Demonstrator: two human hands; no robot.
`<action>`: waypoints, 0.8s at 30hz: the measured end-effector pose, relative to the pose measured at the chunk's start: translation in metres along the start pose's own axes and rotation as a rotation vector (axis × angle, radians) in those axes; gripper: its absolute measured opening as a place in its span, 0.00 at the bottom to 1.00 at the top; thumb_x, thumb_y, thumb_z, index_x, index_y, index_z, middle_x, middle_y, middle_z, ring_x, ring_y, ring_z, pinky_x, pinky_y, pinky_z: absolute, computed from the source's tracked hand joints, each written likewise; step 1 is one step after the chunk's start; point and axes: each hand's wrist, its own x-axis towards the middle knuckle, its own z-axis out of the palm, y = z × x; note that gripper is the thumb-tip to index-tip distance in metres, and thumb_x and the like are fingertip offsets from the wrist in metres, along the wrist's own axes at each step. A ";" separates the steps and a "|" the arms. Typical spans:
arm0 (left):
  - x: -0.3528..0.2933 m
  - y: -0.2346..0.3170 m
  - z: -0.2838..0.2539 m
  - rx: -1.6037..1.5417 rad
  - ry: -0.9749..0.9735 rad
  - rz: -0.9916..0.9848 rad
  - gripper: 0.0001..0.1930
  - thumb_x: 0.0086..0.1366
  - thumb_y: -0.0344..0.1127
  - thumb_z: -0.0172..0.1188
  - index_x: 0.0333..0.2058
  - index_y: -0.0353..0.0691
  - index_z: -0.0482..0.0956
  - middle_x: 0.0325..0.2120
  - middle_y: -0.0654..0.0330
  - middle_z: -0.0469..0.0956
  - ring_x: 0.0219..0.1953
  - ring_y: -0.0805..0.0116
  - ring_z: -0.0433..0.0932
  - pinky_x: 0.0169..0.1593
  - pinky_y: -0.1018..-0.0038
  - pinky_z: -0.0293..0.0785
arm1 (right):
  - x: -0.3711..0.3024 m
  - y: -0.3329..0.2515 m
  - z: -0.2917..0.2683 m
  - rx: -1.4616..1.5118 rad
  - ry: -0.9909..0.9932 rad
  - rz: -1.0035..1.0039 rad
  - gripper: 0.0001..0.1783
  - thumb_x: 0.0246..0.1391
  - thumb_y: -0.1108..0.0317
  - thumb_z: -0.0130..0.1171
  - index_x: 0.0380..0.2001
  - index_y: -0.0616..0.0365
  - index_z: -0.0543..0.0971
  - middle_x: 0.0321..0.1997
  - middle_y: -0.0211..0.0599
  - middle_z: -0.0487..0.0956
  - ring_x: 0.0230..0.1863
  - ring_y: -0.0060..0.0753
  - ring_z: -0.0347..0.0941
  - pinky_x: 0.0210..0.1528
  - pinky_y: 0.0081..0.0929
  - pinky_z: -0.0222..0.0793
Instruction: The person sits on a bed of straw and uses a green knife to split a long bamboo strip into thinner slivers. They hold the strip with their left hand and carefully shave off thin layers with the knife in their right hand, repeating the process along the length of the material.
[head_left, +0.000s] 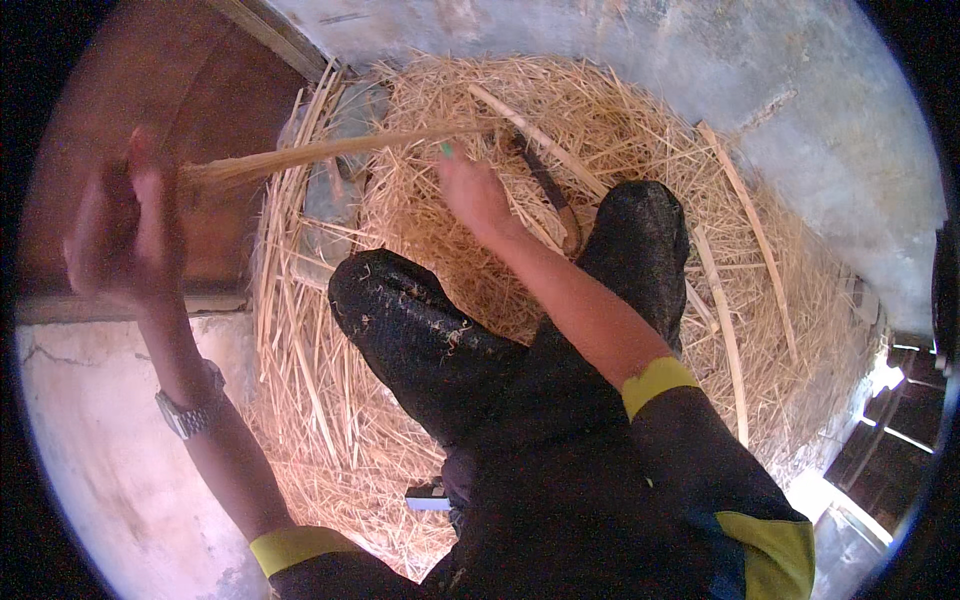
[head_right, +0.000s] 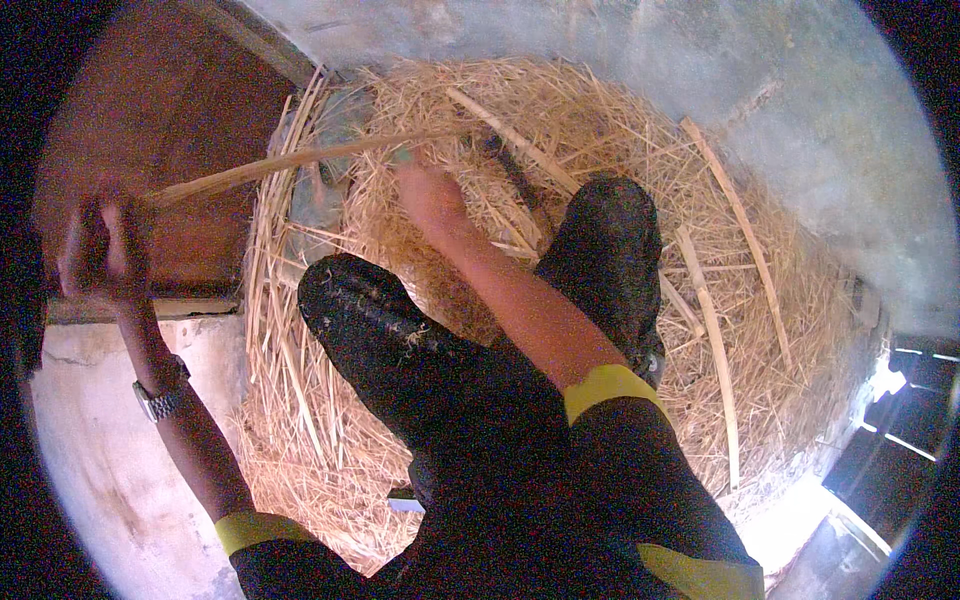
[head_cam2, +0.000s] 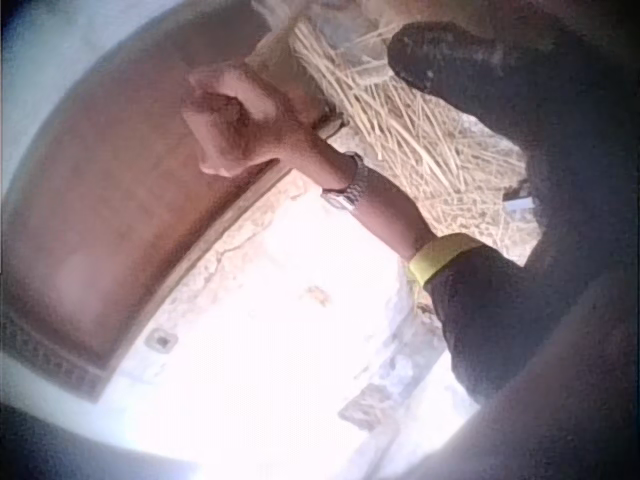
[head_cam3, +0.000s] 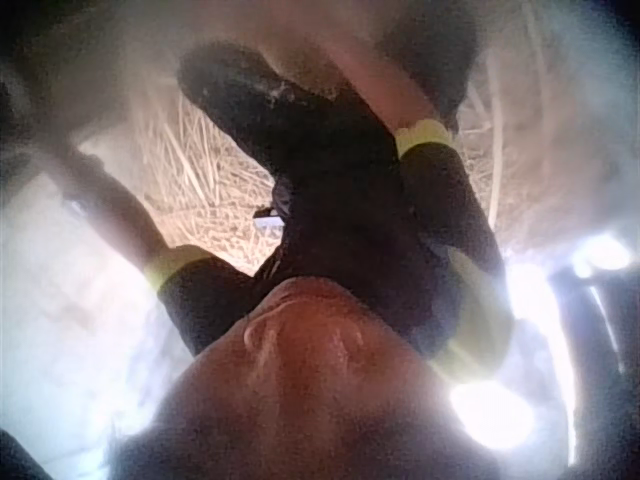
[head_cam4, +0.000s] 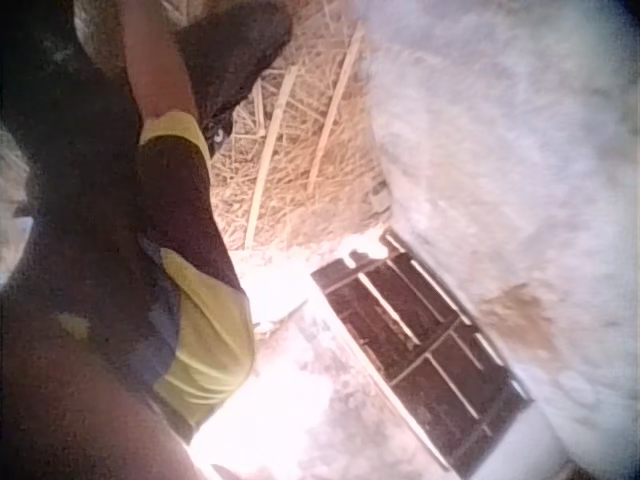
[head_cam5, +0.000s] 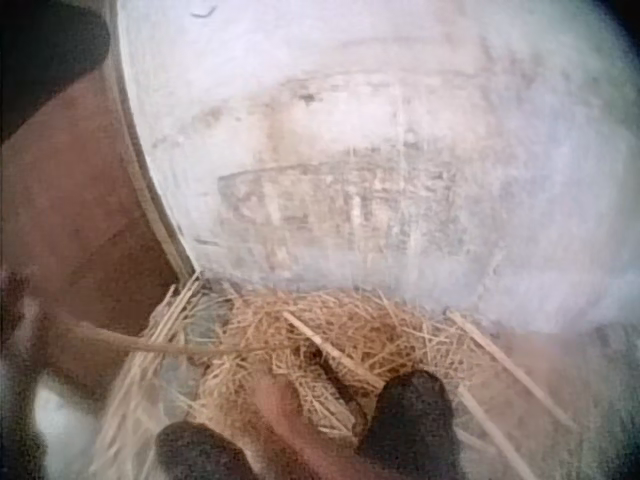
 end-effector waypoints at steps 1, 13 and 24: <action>0.003 0.000 -0.005 0.027 0.009 0.035 0.06 0.53 0.30 0.63 0.19 0.39 0.78 0.11 0.64 0.74 0.13 0.82 0.69 0.19 0.83 0.65 | 0.014 0.017 0.017 -0.082 -0.015 -0.046 0.18 0.58 0.62 0.42 0.37 0.69 0.71 0.22 0.57 0.74 0.27 0.58 0.73 0.31 0.51 0.68; 0.011 0.019 -0.004 -0.080 -0.081 -0.022 0.12 0.53 0.27 0.62 0.13 0.38 0.72 0.08 0.65 0.69 0.12 0.86 0.62 0.17 0.85 0.60 | 0.006 0.090 0.027 -0.297 -0.253 0.074 0.14 0.52 0.65 0.48 0.32 0.66 0.76 0.36 0.57 0.75 0.40 0.49 0.73 0.38 0.42 0.71; 0.027 0.011 -0.001 0.142 -0.227 -0.281 0.06 0.59 0.32 0.57 0.27 0.36 0.78 0.17 0.61 0.75 0.20 0.81 0.69 0.26 0.81 0.65 | 0.005 0.034 -0.015 0.229 0.054 0.089 0.20 0.59 0.57 0.39 0.43 0.64 0.66 0.26 0.54 0.73 0.32 0.56 0.71 0.35 0.46 0.65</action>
